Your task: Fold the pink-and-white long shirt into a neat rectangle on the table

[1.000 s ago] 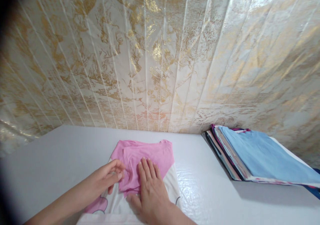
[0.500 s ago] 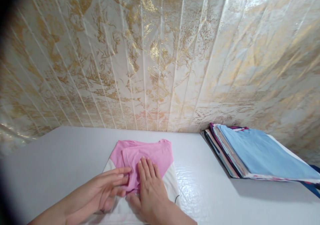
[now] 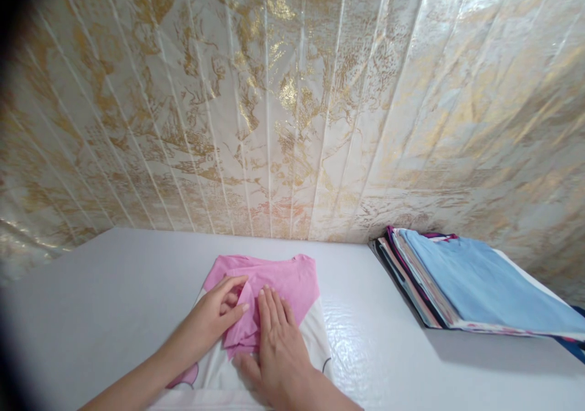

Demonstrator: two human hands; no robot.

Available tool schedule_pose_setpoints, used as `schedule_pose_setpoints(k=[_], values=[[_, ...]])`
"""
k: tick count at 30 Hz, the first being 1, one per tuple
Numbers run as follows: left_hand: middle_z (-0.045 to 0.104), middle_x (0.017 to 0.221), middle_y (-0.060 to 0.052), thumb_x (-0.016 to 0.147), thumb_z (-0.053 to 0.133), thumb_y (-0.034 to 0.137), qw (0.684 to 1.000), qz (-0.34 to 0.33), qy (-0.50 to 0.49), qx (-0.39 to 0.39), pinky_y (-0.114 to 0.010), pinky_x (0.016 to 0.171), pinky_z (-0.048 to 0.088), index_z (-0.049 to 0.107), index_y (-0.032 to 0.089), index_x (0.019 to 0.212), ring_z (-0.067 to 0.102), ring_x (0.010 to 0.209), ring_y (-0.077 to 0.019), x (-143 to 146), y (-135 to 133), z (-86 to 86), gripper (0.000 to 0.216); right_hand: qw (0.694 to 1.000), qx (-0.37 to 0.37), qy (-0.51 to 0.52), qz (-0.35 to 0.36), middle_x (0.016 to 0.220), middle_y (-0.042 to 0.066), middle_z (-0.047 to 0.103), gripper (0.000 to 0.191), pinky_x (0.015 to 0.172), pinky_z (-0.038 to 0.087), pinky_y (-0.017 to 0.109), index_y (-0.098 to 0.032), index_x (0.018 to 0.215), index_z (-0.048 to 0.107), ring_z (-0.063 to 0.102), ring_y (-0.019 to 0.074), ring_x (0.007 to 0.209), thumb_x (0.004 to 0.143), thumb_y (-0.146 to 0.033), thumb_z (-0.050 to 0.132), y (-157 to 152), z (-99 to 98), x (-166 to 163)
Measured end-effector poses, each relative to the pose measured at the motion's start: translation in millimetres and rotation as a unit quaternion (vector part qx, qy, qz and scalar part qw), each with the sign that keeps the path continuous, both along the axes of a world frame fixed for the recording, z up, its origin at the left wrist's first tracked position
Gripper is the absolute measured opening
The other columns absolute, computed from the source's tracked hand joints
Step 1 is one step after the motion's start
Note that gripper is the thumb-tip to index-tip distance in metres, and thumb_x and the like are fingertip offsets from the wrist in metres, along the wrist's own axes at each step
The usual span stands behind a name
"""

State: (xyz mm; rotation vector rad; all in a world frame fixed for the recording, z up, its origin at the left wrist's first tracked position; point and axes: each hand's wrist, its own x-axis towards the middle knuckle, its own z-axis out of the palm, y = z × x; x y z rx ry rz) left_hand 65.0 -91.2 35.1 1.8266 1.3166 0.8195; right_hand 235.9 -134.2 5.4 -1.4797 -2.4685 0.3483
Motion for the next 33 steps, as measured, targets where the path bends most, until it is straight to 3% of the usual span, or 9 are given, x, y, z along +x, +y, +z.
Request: schedule_pose_setpoints(k=[6, 13, 20, 26, 33], values=[[0.046, 0.137, -0.008, 0.070, 0.048, 0.006, 0.993, -0.012, 0.105, 0.053, -0.034, 0.103, 0.036, 0.044, 0.022, 0.134, 0.052, 0.118, -0.0234, -3, -3, -4.4, 0.066, 1.000, 0.011, 0.000, -0.005, 0.153, 0.021, 0.015, 0.083, 0.115, 0.021, 0.052, 0.004, 0.146, 0.023, 0.012, 0.0303, 0.143, 0.085, -0.043, 0.055, 0, -1.4, 1], [0.043, 0.139, -0.007, 0.067, 0.046, 0.003, 0.983, -0.013, 0.181, 0.019, -0.033, 0.103, 0.035, 0.044, 0.023, 0.131, 0.046, 0.126, -0.0249, -20, -11, 1.7, 0.066, 1.000, -0.001, 0.004, 0.022, 0.156, 0.011, 0.012, 0.079, 0.117, 0.015, 0.050, -0.011, 0.150, 0.021, 0.009, 0.0289, 0.144, 0.091, -0.058, 0.043, 0, 1.2, 7], [0.051, 0.128, -0.009, 0.079, 0.041, 0.003, 0.950, 0.041, 0.306, 0.054, -0.032, 0.092, 0.042, 0.045, 0.020, 0.126, 0.058, 0.112, -0.0224, -38, 30, 23.7, 0.051, 0.999, 0.026, -0.005, 0.029, 0.155, 0.011, 0.015, 0.076, 0.116, 0.016, 0.052, -0.016, 0.150, 0.022, 0.011, 0.0301, 0.144, 0.091, -0.059, 0.044, 1, -2.2, 8], [0.061, 0.113, -0.002, 0.078, 0.050, 0.007, 0.944, -0.001, 0.319, 0.087, -0.026, 0.083, 0.043, 0.059, 0.024, 0.104, 0.061, 0.100, -0.0178, -28, 58, 17.1, 0.032, 0.998, 0.042, -0.006, 0.039, 0.156, 0.010, 0.013, 0.076, 0.114, 0.018, 0.055, -0.024, 0.151, 0.017, 0.012, 0.0324, 0.143, 0.090, -0.058, 0.047, 3, -6.9, 10], [0.068, 0.091, -0.002, 0.088, 0.044, 0.016, 0.938, 0.048, 0.328, 0.104, -0.027, 0.070, 0.038, 0.058, 0.023, 0.084, 0.062, 0.086, -0.0194, -34, 67, 17.5, 0.016, 0.999, 0.011, 0.000, 0.049, 0.157, 0.005, 0.004, 0.071, 0.114, 0.013, 0.059, -0.030, 0.151, 0.015, 0.004, 0.0336, 0.144, 0.092, -0.057, 0.043, 3, -1.7, 8]])
